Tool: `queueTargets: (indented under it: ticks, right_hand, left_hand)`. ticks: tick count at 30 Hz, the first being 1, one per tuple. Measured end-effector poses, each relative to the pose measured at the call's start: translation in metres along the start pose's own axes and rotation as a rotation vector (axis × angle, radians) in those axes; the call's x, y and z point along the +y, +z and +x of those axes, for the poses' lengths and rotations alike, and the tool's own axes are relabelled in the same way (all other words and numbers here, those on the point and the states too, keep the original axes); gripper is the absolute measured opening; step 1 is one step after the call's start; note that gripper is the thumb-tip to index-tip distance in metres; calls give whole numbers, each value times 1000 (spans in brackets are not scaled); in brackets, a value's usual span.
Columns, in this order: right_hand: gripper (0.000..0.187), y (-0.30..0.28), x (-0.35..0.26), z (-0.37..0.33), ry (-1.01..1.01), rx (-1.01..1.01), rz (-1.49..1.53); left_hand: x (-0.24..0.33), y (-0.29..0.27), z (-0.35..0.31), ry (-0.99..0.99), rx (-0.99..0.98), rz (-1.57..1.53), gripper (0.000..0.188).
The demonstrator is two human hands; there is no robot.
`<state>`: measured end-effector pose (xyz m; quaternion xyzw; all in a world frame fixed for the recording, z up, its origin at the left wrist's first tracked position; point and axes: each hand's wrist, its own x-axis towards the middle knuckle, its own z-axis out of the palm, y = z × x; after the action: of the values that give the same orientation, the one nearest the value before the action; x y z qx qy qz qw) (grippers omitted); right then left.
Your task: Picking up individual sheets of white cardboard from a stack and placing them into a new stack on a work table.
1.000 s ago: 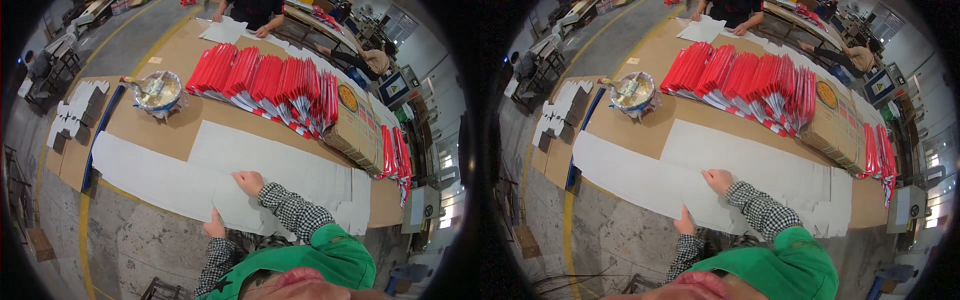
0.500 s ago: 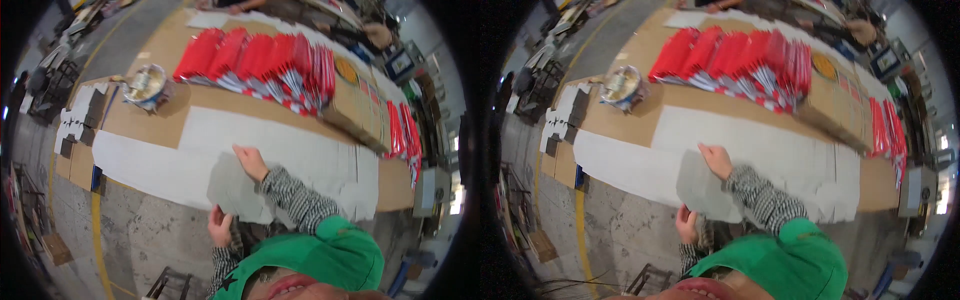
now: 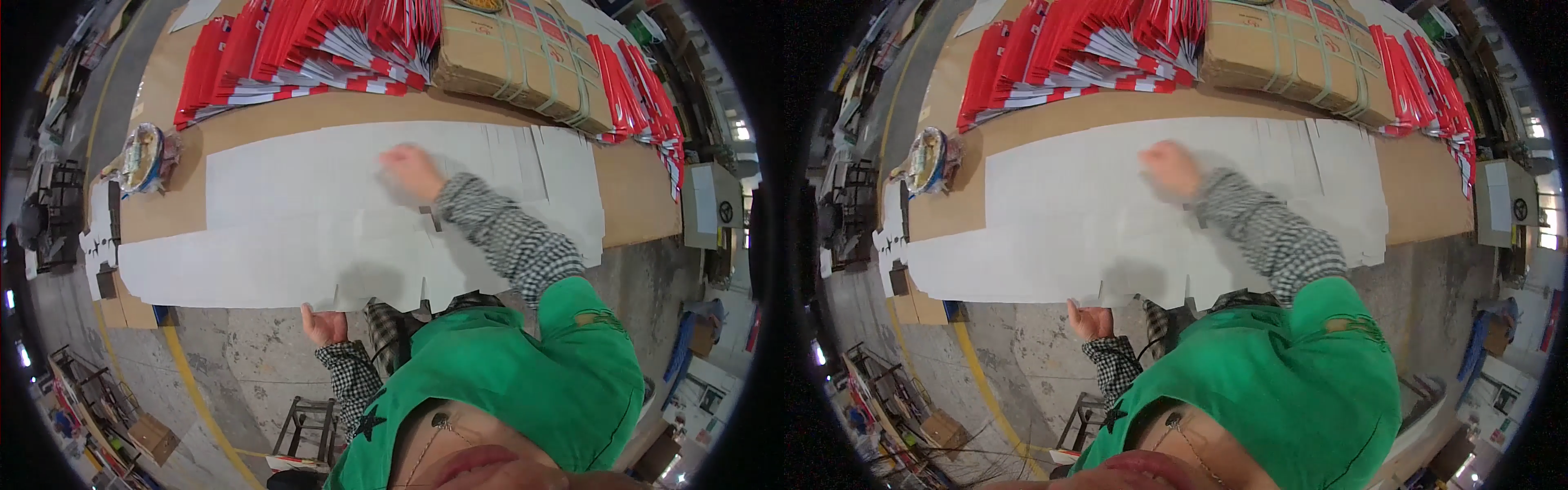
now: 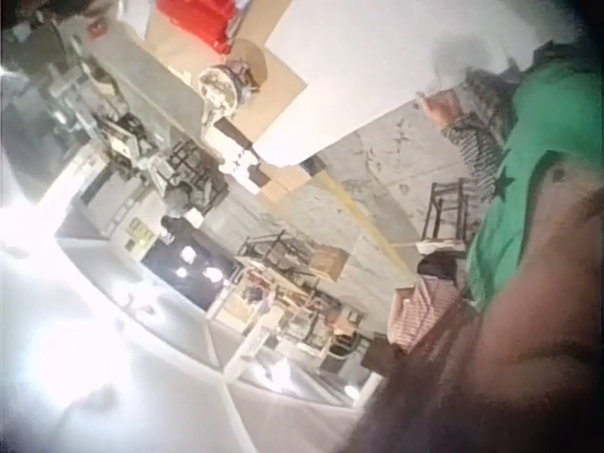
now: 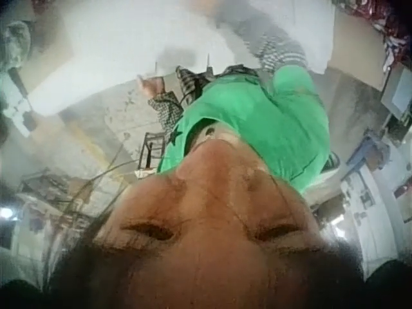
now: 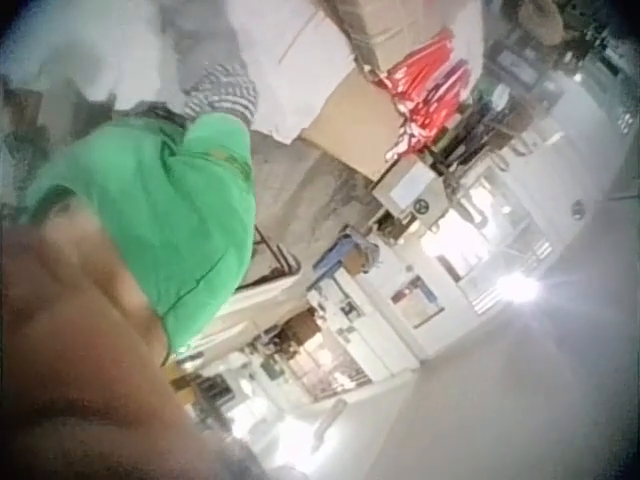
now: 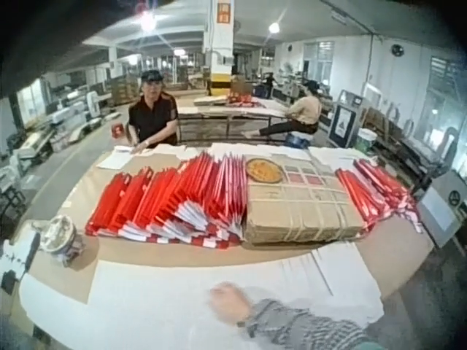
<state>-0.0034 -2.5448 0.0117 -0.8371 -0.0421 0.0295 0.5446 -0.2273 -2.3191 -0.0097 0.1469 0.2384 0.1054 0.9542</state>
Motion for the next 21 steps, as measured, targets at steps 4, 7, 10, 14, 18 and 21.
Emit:
queueTargets:
  ticks: [4, 7, 10, 14, 18, 21]
  right_hand:
    - [34, -134, 82, -10, 68, 265, -398]
    - [32, -160, 90, -28, 140, 337, -499]
    - [27, -105, 40, -65, 188, -165, -382]
    - [35, -3, 9, -163, -406, -1487, 132]
    - [47, 42, 30, -219, 19, -1702, 142]
    - [55, 35, 22, -197, 20, -1375, -94]
  left_hand:
    - [2, -21, 6, -143, 1, 78, 50]
    - [-3, -15, 12, 22, 79, 224, 48]
    - [-5, 3, 8, 32, 240, 268, 46]
    - [-7, 7, 10, -7, 291, 241, 44]
    - [-9, -5, 20, 38, 269, 250, 44]
    - [-12, -19, 24, 112, 273, 317, 44]
